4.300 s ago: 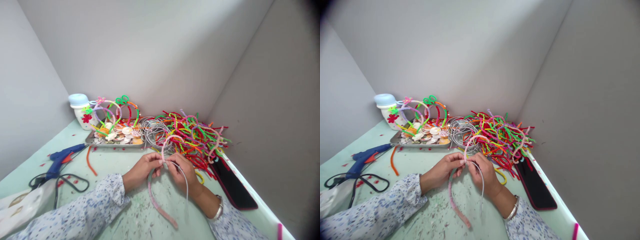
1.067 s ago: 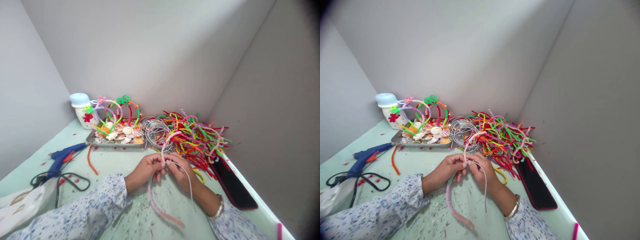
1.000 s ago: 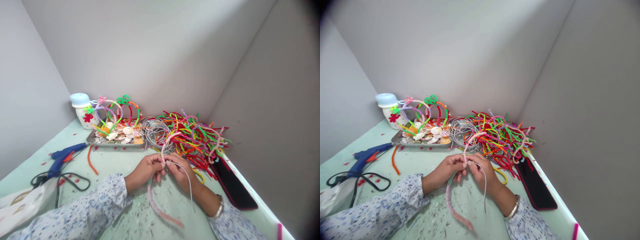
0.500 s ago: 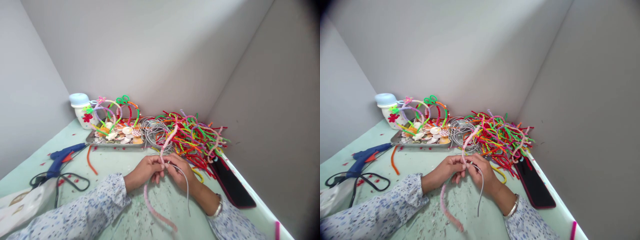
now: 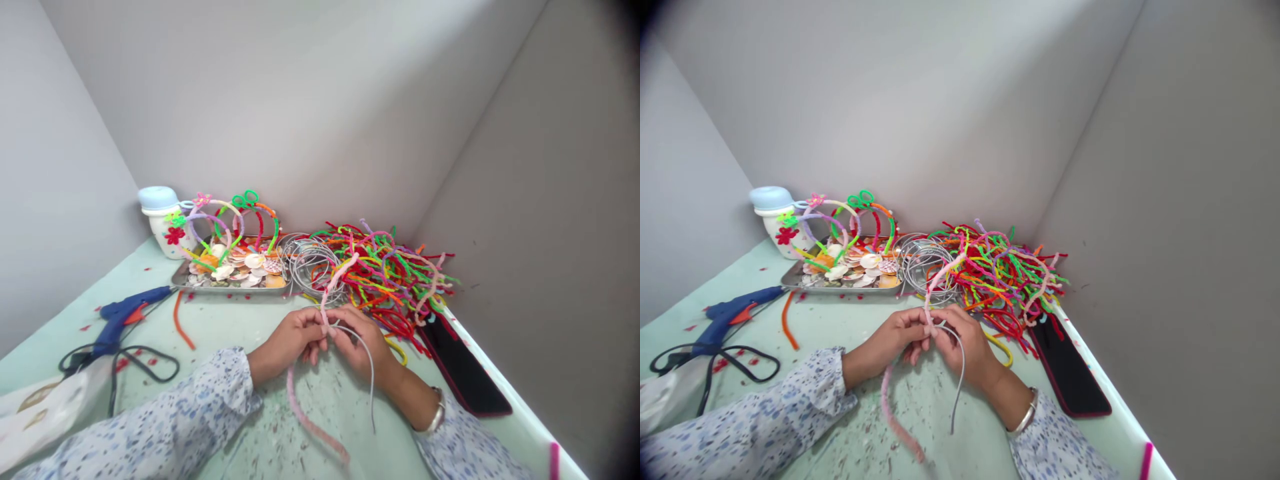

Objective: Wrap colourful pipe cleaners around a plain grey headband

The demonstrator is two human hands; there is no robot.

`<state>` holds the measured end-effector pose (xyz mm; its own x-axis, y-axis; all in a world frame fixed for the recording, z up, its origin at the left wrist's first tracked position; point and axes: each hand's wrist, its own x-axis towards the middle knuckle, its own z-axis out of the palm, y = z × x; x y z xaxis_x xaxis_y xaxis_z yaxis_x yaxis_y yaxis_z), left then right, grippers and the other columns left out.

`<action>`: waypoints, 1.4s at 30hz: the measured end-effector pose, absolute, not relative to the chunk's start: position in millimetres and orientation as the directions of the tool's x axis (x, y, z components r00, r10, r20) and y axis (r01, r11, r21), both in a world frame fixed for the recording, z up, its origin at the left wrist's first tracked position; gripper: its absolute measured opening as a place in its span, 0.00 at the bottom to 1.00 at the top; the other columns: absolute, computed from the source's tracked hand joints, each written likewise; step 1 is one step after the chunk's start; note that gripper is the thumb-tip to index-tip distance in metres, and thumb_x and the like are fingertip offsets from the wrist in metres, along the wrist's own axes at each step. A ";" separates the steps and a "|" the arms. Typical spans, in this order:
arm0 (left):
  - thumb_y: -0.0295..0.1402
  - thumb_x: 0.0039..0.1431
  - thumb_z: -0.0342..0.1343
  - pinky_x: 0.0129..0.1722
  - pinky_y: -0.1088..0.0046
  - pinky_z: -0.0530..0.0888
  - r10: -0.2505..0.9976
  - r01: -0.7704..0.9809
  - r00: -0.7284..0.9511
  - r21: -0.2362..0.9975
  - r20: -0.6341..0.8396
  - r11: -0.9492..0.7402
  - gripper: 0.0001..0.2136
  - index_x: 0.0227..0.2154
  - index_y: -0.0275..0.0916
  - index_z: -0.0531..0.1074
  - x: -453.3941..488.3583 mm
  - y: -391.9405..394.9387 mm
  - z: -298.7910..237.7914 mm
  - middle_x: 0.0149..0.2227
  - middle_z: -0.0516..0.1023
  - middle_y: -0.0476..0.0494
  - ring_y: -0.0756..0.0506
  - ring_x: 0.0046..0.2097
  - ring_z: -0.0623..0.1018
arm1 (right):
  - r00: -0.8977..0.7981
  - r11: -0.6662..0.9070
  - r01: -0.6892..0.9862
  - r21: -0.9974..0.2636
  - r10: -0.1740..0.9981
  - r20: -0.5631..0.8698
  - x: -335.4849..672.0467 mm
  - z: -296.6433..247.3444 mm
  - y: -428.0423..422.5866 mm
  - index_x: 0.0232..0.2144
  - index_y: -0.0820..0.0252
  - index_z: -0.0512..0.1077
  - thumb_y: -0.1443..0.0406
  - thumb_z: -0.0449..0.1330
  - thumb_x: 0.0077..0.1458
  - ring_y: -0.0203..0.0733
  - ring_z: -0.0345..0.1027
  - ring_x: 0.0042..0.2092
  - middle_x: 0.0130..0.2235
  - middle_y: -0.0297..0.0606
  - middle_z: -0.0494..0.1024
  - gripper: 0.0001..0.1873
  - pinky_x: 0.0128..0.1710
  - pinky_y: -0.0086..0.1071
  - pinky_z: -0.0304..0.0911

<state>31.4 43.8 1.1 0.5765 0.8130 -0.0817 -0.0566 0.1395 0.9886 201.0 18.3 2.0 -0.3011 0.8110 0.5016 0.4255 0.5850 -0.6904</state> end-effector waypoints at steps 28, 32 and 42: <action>0.36 0.52 0.57 0.19 0.80 0.61 0.891 -0.018 0.453 0.999 -0.021 0.033 0.08 0.27 0.35 0.68 32.0 43.0 -1.3 0.17 0.71 0.51 0.55 0.18 0.66 | -0.212 0.524 0.542 -0.657 0.842 0.496 198.6 -4.8 21.1 0.32 0.58 0.70 0.69 0.53 0.58 0.39 0.66 0.33 0.30 0.35 0.72 0.06 0.34 0.31 0.60; 0.35 0.52 0.57 0.19 0.80 0.62 0.894 -0.009 0.448 1.000 -0.017 0.023 0.08 0.26 0.36 0.68 31.3 45.2 -4.1 0.18 0.71 0.51 0.54 0.18 0.66 | -0.207 0.510 0.566 -0.648 0.849 0.487 197.8 -5.5 21.2 0.31 0.58 0.69 0.69 0.53 0.57 0.40 0.66 0.33 0.30 0.35 0.71 0.06 0.34 0.31 0.60; 0.30 0.51 0.54 0.17 0.80 0.62 0.897 0.012 0.439 0.998 -0.055 0.056 0.04 0.25 0.36 0.66 33.0 41.4 1.3 0.16 0.70 0.52 0.54 0.17 0.65 | -0.173 0.420 0.552 -0.720 0.903 0.394 197.4 -7.8 21.0 0.27 0.58 0.67 0.66 0.53 0.57 0.37 0.64 0.28 0.25 0.32 0.69 0.08 0.29 0.29 0.59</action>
